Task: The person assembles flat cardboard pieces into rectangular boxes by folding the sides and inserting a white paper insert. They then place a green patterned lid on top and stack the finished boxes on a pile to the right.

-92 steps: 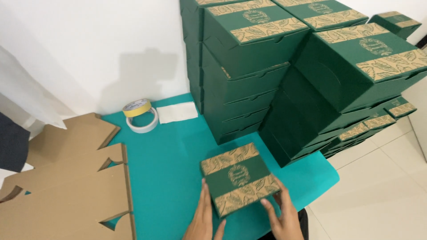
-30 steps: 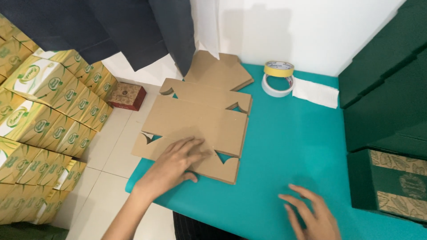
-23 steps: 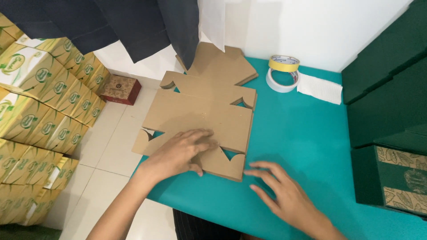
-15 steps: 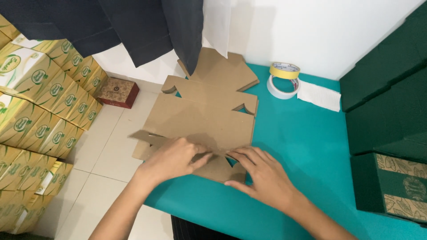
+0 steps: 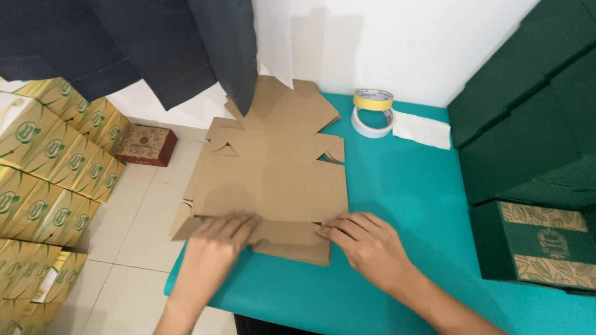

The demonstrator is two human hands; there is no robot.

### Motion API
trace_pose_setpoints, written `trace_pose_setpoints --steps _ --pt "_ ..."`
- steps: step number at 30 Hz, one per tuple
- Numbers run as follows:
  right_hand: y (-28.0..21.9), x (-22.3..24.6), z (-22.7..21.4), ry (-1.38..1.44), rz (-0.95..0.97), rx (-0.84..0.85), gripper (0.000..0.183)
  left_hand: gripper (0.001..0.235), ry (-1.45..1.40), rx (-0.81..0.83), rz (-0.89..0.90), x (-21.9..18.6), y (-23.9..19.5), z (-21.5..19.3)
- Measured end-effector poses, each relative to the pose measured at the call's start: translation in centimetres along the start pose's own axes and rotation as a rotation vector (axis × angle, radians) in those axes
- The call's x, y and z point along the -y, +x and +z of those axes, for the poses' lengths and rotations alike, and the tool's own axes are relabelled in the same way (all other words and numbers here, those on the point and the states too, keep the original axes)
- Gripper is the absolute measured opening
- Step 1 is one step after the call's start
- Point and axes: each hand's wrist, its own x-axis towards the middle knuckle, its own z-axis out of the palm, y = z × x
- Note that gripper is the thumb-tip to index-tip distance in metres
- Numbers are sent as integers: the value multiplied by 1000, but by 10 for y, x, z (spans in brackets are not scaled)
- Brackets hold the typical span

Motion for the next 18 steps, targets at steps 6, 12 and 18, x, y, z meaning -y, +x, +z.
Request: trace_pose_setpoints --steps 6,12,18 --pt "-55 23 -41 -28 150 42 24 36 204 -195 19 -80 -7 -18" --pt "-131 64 -66 -296 296 201 29 39 259 -378 104 -167 -8 -18" --pt "-169 99 -74 -239 426 117 36 33 274 -284 154 -214 -25 -14"
